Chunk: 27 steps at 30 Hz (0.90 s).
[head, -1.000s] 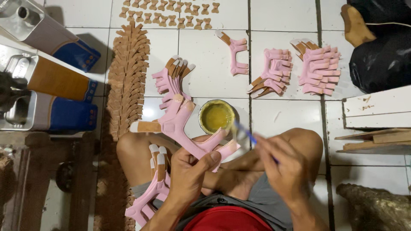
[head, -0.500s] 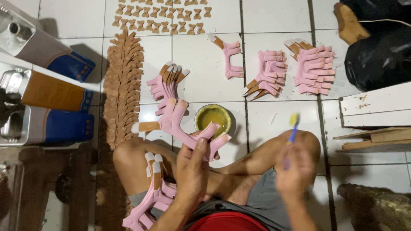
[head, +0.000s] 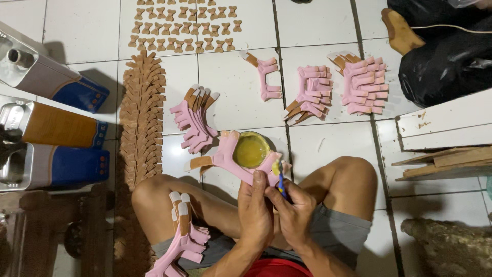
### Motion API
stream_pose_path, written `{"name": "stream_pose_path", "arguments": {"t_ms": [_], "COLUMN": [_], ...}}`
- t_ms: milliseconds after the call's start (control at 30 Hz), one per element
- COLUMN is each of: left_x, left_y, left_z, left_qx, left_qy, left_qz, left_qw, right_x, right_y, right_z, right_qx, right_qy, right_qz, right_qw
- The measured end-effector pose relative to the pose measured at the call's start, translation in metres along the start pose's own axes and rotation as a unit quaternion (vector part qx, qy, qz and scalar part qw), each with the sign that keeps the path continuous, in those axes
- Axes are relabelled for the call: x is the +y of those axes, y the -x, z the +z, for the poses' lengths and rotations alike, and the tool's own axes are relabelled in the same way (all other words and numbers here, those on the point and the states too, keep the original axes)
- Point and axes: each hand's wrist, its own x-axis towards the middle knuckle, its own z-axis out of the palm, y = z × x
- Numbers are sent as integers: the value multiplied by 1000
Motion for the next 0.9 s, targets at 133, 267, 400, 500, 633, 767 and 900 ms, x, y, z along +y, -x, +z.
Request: {"name": "stream_pose_path", "arguments": {"t_ms": [133,267,400,500,633,767,900], "left_x": [4,15,15,13,14,18,22], "left_y": [1,-2,-2,-3,-4,-8,-17], "left_z": [-5,-17,-26,-28,-27,-26,-29], "left_qx": [40,73,53,49,60,47,28], "left_qy": [-58,-81,-65,-63,-60,-59,-100], "left_qz": [-7,50,55,51,27,24,-3], "left_qw": [998,993,995,996,996,997,995], "right_x": [1,6,10,12,16,21,36], "right_y": [1,-1,2,3,1,-1,0], "right_z": [4,6,9,9,8,8,2], "right_qx": [45,39,42,54,61,70,72], "right_qy": [-17,-66,-51,-62,-46,-65,-44], "right_qz": [6,80,74,87,96,79,78], "right_qw": [999,994,995,993,992,992,993]}}
